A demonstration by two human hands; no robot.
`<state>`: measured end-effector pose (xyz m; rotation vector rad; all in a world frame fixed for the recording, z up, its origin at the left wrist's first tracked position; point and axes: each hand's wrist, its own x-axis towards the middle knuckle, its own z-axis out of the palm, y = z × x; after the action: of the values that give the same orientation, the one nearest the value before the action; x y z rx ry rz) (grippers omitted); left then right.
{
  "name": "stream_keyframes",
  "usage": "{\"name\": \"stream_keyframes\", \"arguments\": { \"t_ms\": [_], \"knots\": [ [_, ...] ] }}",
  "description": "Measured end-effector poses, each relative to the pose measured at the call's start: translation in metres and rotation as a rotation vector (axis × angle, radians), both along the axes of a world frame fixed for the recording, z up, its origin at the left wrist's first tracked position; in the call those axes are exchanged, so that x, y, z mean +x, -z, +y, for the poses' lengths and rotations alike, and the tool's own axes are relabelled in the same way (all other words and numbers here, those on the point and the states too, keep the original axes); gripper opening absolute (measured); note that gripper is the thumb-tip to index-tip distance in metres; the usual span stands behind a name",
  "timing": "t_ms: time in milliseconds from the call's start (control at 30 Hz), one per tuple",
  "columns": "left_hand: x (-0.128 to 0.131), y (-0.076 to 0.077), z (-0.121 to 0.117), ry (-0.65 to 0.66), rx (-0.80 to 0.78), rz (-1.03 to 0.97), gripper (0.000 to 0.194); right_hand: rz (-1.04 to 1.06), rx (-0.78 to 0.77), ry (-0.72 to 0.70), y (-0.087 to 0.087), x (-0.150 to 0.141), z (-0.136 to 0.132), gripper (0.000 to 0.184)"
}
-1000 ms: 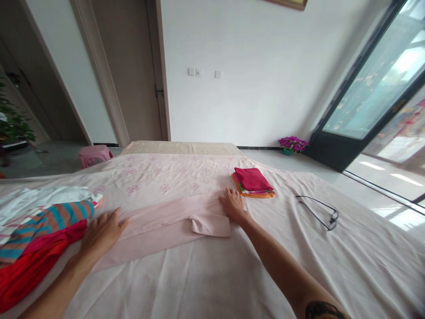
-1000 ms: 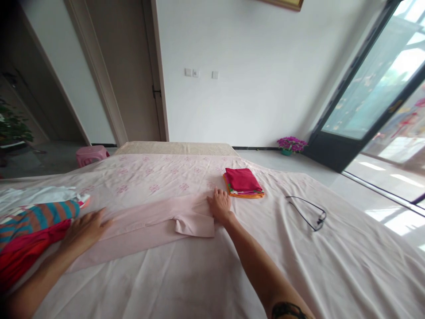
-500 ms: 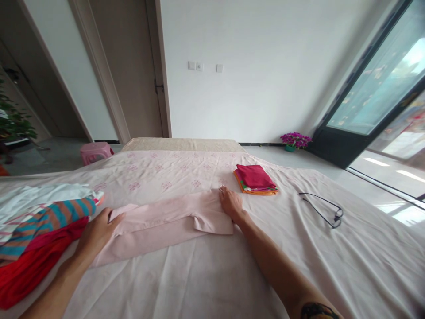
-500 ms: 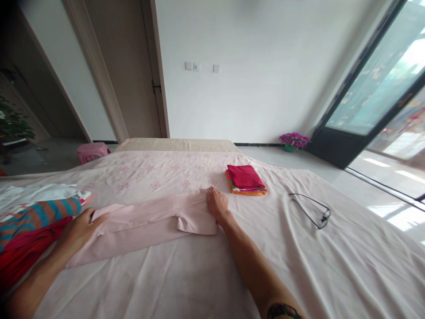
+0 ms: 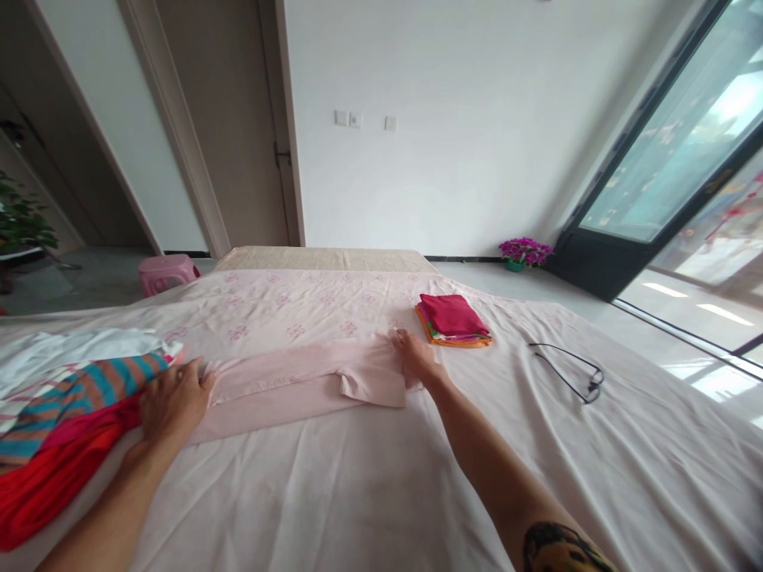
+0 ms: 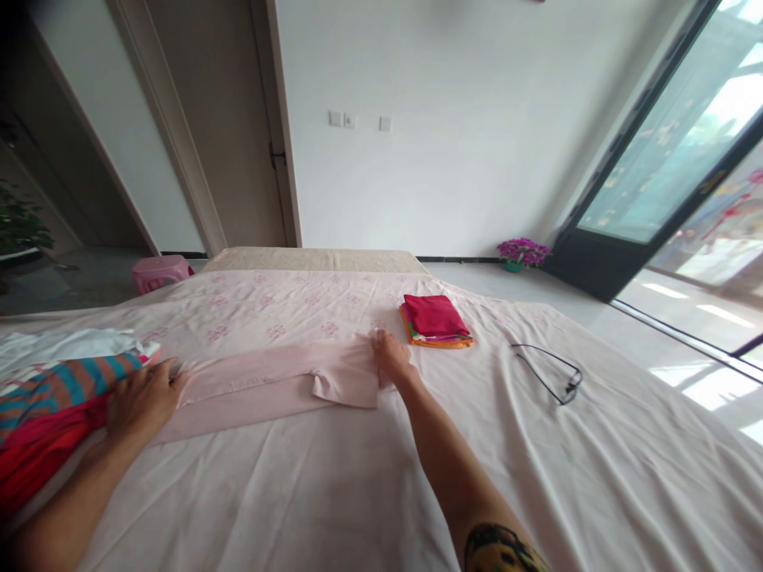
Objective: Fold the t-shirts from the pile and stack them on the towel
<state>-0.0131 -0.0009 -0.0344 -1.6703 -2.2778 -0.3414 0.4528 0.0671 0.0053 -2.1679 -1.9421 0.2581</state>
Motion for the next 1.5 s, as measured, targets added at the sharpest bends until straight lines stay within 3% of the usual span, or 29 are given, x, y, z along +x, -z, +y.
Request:
{"name": "stream_keyframes", "arguments": {
  "t_ms": [100, 233, 333, 433, 567, 667, 800, 933, 1000, 1067, 1167, 1300, 1400, 1500],
  "knots": [
    [0.016, -0.011, -0.005, 0.104, 0.158, 0.02, 0.044, 0.013, 0.087, 0.03, -0.019, 0.013, -0.012, 0.039],
    [0.068, -0.026, -0.008, 0.433, 0.165, -0.144, 0.031, 0.071, 0.017, -0.066, -0.035, 0.019, -0.031, 0.031],
    [0.122, -0.031, -0.006, 0.657, 0.086, -0.275, 0.024, 0.059, -0.072, -0.118, -0.036, 0.012, -0.04, 0.031],
    [0.17, -0.032, 0.0, 0.792, 0.055, -0.289, 0.027, -0.027, -0.113, -0.066, -0.034, 0.002, -0.044, 0.04],
    [0.203, -0.033, 0.012, 0.896, 0.012, -0.209, 0.027, -0.017, -0.139, -0.056, -0.025, -0.004, -0.045, 0.058],
    [0.206, -0.032, 0.018, 0.931, -0.007, -0.172, 0.02, 0.152, -0.065, -0.067, -0.017, -0.001, -0.042, 0.057],
    [0.205, -0.028, 0.023, 0.926, 0.043, -0.166, 0.014, 0.543, 0.069, -0.087, -0.01, 0.004, -0.036, 0.054],
    [0.208, -0.023, 0.027, 0.853, 0.093, -0.312, 0.009, 0.879, -0.154, -0.061, -0.007, 0.004, -0.03, 0.061],
    [0.21, -0.021, 0.03, 0.828, 0.093, -0.434, 0.008, 0.901, -0.268, -0.073, -0.007, 0.004, -0.029, 0.071],
    [0.211, -0.02, 0.034, 0.805, 0.093, -0.517, 0.011, 0.931, -0.256, -0.124, -0.01, 0.004, -0.027, 0.072],
    [0.21, -0.019, 0.042, 0.764, 0.089, -0.632, 0.018, 1.032, -0.138, -0.221, -0.02, 0.003, -0.021, 0.056],
    [0.206, -0.022, 0.053, 0.759, 0.063, -0.773, 0.025, 1.067, -0.058, -0.193, -0.032, 0.0, -0.009, 0.04],
    [0.203, -0.026, 0.055, 0.795, 0.034, -0.801, 0.026, 0.964, -0.061, -0.256, -0.034, -0.002, 0.0, 0.048],
    [0.2, -0.028, 0.051, 0.809, 0.003, -0.801, 0.024, 0.658, 0.042, -0.377, -0.035, -0.003, 0.004, 0.057]
  ]
}}
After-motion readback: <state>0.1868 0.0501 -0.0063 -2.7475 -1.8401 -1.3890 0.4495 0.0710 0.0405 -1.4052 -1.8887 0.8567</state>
